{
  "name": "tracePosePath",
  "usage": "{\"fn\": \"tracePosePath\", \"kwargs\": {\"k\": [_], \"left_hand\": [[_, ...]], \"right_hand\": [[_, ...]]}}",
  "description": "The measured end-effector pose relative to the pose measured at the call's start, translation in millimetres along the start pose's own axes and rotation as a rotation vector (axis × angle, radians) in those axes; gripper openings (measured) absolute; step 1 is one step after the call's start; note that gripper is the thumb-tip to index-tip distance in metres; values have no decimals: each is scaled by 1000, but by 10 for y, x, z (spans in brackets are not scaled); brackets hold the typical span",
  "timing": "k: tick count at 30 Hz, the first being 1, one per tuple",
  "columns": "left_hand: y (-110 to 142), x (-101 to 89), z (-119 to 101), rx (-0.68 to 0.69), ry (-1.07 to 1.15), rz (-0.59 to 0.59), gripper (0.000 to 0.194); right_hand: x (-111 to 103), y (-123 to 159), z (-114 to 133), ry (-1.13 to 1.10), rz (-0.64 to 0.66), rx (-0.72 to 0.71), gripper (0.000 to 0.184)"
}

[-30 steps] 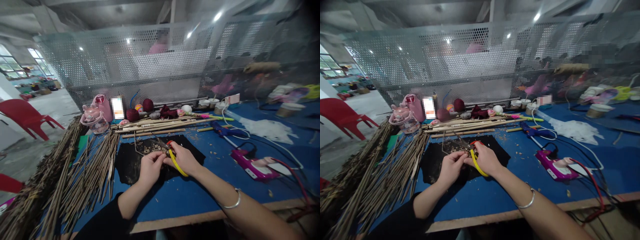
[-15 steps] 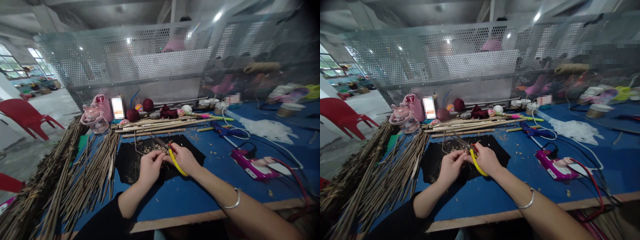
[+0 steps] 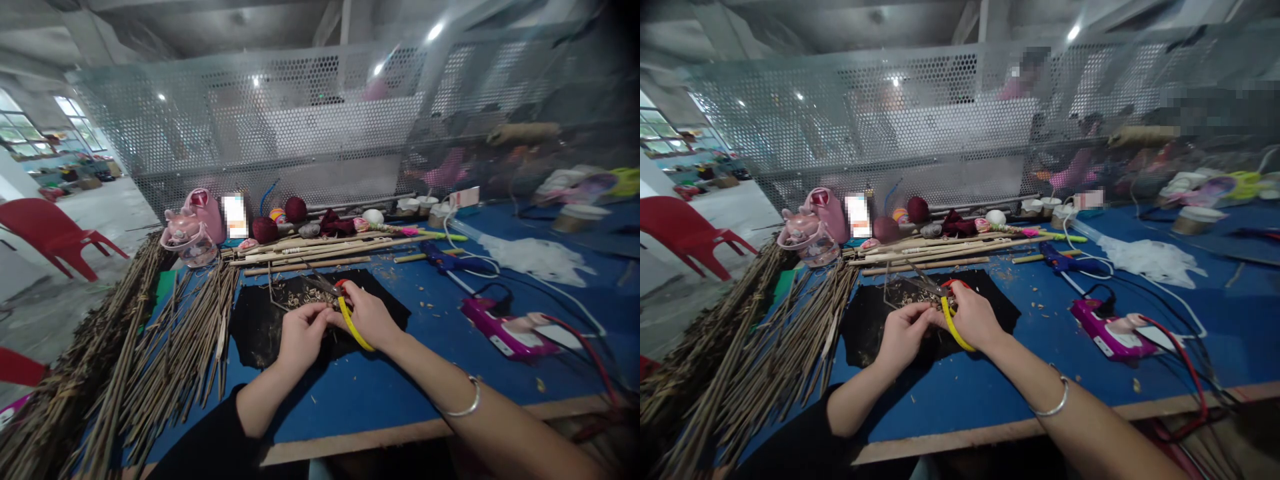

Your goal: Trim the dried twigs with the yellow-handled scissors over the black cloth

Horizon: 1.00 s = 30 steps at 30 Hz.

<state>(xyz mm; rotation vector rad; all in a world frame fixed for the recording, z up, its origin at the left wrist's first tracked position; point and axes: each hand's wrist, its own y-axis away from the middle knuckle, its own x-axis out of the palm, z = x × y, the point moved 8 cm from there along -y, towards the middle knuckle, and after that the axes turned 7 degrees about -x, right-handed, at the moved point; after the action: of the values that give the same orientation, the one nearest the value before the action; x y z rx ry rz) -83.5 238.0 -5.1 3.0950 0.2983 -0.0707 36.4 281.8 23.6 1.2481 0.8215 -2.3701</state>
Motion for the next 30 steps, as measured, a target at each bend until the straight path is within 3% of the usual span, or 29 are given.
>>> {"fn": "tracePosePath", "kwargs": {"k": [8, 15, 22, 30], "left_hand": [[6, 0, 1, 1, -24, 20, 28], [6, -31, -59, 5, 12, -21, 29], [3, -42, -104, 30, -13, -36, 27], [-15, -20, -38, 37, -6, -22, 28]], "right_hand": [[9, -3, -42, 13, 27, 64, 35], [8, -6, 7, -10, 48, 19, 35], [-27, -31, 83, 56, 11, -70, 40], [14, -12, 44, 35, -66, -78, 43]]}}
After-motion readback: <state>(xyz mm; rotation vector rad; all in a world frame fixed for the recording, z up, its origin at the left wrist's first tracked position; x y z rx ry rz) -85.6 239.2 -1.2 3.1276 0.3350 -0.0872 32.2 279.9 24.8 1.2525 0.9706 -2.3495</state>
